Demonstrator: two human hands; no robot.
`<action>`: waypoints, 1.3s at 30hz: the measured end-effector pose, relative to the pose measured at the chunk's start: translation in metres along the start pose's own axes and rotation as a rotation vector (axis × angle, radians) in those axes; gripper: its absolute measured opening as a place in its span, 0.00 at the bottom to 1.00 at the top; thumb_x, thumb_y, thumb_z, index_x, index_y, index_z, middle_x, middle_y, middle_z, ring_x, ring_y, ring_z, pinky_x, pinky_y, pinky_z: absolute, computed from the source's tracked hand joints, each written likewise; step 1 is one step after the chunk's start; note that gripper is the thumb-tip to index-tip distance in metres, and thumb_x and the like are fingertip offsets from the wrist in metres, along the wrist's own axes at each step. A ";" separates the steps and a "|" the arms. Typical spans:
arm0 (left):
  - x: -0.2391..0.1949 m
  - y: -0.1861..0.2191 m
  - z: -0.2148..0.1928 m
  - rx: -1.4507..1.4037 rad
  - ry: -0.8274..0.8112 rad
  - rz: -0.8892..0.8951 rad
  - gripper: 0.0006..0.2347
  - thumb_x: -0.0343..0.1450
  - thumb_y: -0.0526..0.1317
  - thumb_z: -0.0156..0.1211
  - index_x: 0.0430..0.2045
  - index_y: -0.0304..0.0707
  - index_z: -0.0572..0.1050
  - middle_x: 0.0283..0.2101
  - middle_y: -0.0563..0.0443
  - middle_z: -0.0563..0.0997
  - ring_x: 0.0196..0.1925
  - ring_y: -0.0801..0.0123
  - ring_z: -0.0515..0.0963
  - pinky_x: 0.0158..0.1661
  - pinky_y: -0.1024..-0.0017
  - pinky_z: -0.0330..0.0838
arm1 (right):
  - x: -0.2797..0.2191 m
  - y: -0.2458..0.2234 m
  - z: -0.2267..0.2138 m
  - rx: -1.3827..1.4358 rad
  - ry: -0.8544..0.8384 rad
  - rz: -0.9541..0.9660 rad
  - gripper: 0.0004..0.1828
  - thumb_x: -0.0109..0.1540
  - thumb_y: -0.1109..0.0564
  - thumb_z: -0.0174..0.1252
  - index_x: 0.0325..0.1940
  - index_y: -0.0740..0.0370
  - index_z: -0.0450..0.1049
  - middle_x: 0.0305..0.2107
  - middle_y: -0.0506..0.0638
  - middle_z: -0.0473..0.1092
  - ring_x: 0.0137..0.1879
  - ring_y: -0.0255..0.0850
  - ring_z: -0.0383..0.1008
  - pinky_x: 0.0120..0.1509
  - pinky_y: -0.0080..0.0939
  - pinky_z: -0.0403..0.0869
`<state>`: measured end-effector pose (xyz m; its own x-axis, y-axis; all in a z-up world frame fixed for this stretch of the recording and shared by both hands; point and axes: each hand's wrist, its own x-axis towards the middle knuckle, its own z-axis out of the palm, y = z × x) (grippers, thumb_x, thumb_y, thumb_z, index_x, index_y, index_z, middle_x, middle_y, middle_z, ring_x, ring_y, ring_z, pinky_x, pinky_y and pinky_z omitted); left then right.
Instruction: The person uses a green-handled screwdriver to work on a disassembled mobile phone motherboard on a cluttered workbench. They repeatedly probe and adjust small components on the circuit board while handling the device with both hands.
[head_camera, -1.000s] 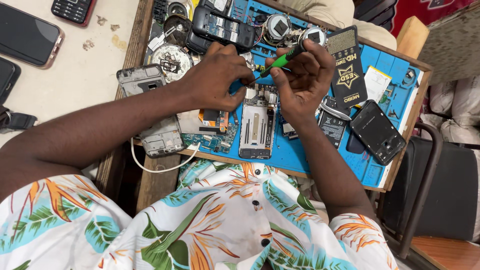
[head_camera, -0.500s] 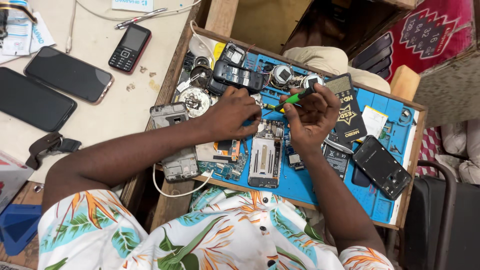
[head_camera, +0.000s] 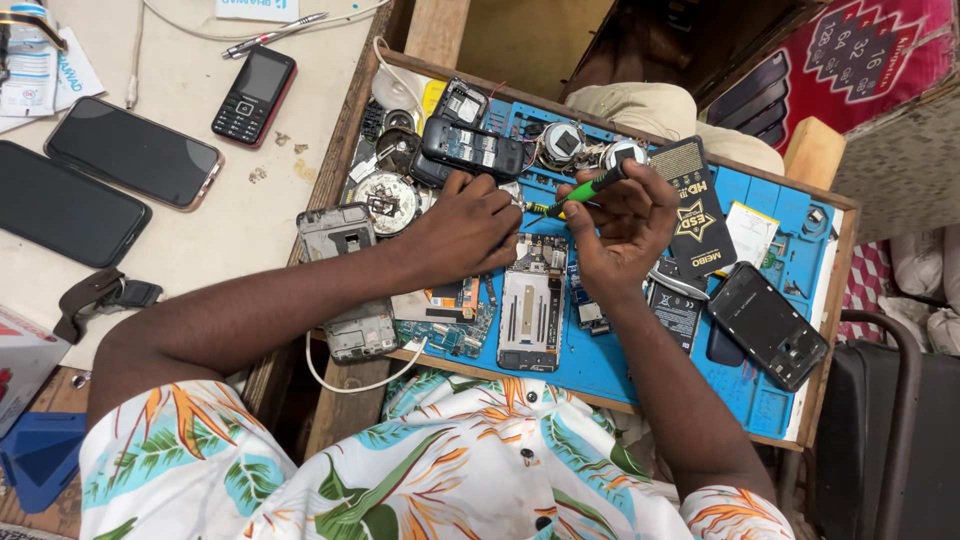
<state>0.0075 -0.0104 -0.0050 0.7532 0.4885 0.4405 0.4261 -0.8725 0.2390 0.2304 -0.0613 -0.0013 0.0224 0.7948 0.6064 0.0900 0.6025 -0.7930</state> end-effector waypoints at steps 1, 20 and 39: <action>0.000 0.001 0.001 0.032 0.008 0.003 0.09 0.68 0.46 0.62 0.29 0.40 0.75 0.34 0.49 0.76 0.43 0.58 0.72 0.47 0.56 0.62 | 0.000 0.000 0.000 -0.008 -0.001 -0.002 0.35 0.70 0.73 0.61 0.74 0.52 0.54 0.53 0.58 0.72 0.57 0.44 0.80 0.64 0.40 0.83; 0.002 -0.001 -0.003 -0.085 -0.043 -0.038 0.08 0.67 0.46 0.62 0.27 0.43 0.75 0.33 0.50 0.75 0.43 0.58 0.72 0.46 0.55 0.60 | 0.000 0.001 0.001 -0.052 -0.042 -0.020 0.33 0.70 0.72 0.62 0.72 0.53 0.55 0.53 0.57 0.72 0.57 0.43 0.80 0.61 0.40 0.84; 0.001 0.003 0.001 0.163 -0.016 0.008 0.11 0.70 0.45 0.59 0.31 0.35 0.73 0.34 0.46 0.73 0.42 0.58 0.70 0.46 0.56 0.61 | 0.002 -0.002 0.002 -0.049 -0.031 -0.014 0.34 0.70 0.72 0.63 0.72 0.53 0.56 0.52 0.58 0.72 0.57 0.44 0.80 0.62 0.40 0.84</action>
<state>0.0096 -0.0124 -0.0053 0.7644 0.4825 0.4276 0.4945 -0.8644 0.0913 0.2278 -0.0605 0.0010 -0.0104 0.7888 0.6146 0.1386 0.6098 -0.7803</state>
